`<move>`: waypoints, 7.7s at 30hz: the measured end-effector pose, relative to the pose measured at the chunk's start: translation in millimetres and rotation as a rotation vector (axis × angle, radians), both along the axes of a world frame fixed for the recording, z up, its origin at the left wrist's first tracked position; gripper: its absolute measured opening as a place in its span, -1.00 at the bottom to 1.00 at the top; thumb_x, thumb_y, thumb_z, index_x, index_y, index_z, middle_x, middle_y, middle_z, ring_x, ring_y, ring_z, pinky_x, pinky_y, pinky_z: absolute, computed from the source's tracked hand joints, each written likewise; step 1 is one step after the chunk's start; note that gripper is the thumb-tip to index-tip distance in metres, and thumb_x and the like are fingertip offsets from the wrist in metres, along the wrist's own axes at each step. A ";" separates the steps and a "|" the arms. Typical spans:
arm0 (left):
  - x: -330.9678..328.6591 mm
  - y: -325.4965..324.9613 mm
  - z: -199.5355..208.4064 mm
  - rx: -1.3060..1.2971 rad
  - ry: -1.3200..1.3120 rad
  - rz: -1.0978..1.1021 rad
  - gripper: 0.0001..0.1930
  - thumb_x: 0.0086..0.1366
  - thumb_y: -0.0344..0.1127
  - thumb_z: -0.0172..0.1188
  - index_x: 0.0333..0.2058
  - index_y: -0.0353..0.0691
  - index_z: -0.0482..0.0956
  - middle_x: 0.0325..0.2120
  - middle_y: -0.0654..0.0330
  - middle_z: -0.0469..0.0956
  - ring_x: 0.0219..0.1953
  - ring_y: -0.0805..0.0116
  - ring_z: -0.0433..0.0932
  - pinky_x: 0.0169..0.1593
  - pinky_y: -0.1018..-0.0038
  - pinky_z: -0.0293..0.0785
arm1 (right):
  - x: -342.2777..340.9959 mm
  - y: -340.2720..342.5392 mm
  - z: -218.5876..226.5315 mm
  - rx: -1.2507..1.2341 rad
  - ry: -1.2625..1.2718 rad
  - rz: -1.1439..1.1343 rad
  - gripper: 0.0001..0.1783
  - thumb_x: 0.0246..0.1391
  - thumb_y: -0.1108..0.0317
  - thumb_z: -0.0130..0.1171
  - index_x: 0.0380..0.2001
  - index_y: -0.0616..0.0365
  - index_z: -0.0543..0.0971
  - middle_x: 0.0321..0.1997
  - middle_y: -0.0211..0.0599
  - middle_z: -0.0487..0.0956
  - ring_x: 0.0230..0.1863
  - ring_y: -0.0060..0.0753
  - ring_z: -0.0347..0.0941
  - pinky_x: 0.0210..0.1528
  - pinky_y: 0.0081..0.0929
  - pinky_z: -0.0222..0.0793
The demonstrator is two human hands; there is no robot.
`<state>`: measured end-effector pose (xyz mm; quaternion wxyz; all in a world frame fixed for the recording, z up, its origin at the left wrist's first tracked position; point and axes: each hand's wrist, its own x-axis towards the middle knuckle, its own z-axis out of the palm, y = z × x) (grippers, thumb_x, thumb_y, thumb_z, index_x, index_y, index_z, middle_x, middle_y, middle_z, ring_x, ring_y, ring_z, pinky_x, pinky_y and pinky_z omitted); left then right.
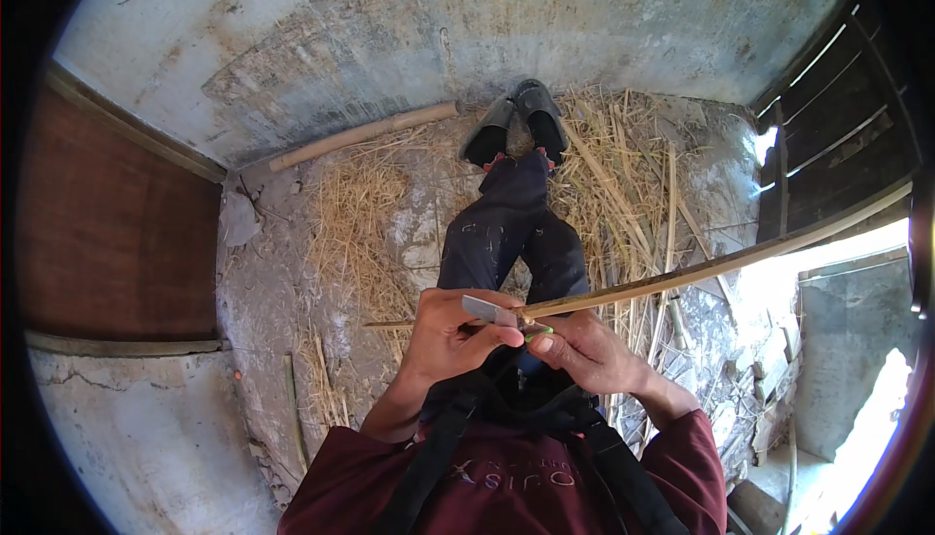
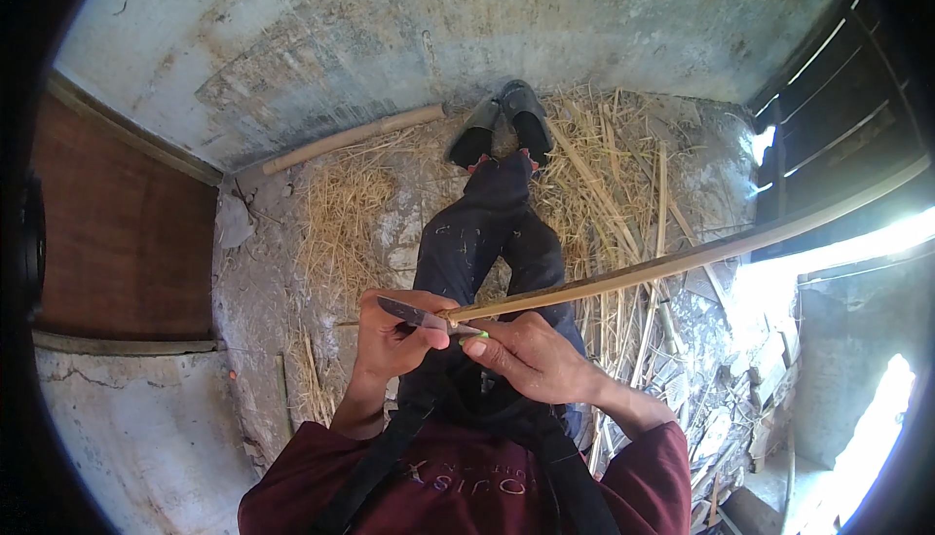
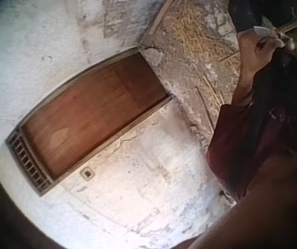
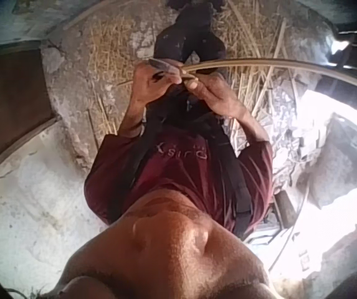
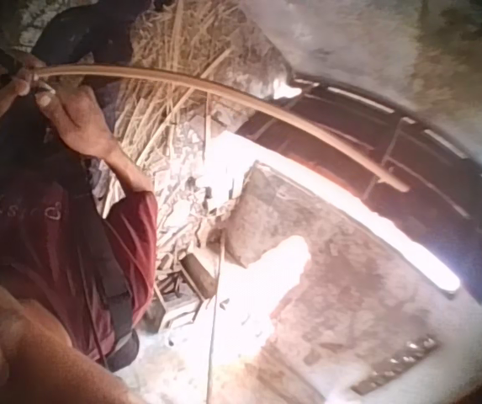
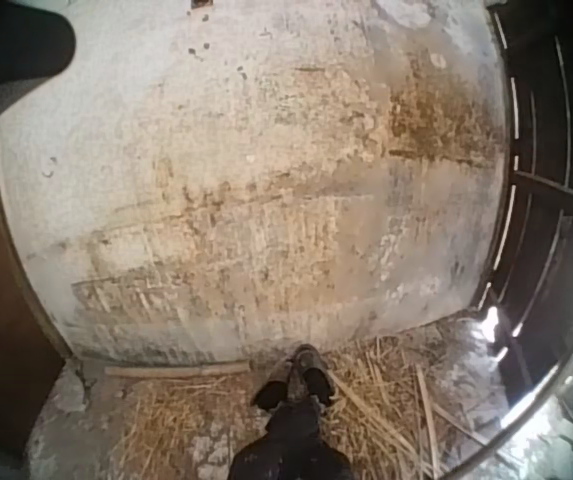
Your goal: The person carves a wooden stick with a knife, peeling away thin strips of bark and wood while sitting on the floor.
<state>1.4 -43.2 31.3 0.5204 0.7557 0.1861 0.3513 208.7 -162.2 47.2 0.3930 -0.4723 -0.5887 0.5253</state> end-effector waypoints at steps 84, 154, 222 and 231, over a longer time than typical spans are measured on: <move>5.0 5.0 -0.3 -0.344 0.228 -0.016 -0.70 0.68 -0.17 -0.02 -0.12 -0.27 0.56 -0.60 0.42 0.29 -0.56 0.65 0.20 -0.47 0.55 0.11 | 23.4 15.6 -29.3 0.155 -0.132 -0.489 -0.73 0.40 0.28 0.31 -0.14 0.24 0.48 -0.48 -0.35 0.58 -0.52 -0.56 0.46 -0.42 -0.54 0.35; 10.6 -19.1 19.8 -0.336 0.157 -0.119 -0.59 0.71 -0.08 -0.15 -0.02 -0.34 0.51 -0.57 0.22 0.44 -0.57 0.41 0.39 -0.41 0.37 0.30 | 12.0 34.5 6.1 0.937 -0.495 -0.560 -0.62 -0.03 0.23 0.68 -0.42 0.12 0.59 -0.52 -0.22 0.63 -0.60 -0.38 0.60 -0.60 -0.53 0.40; 1.0 -16.3 7.0 -0.320 0.246 -0.022 -0.63 0.65 -0.12 0.05 0.03 -0.39 0.56 -0.63 0.16 0.41 -0.64 0.37 0.37 -0.49 0.33 0.19 | 2.0 57.1 -10.8 0.962 -0.471 -0.520 -0.71 -0.09 0.26 0.65 -0.42 0.04 0.66 -0.52 -0.37 0.58 -0.61 -0.38 0.51 -0.60 -0.44 0.30; 7.4 -21.9 15.8 -0.099 0.298 0.068 -0.62 0.65 -0.15 -0.01 -0.04 -0.46 0.48 -0.60 -0.17 0.53 -0.49 -0.27 0.61 -0.44 0.03 0.36 | 0.0 58.5 -5.9 0.989 -0.472 -0.536 -0.71 -0.05 0.30 0.64 -0.40 0.10 0.66 -0.53 -0.30 0.58 -0.63 -0.36 0.52 -0.62 -0.48 0.30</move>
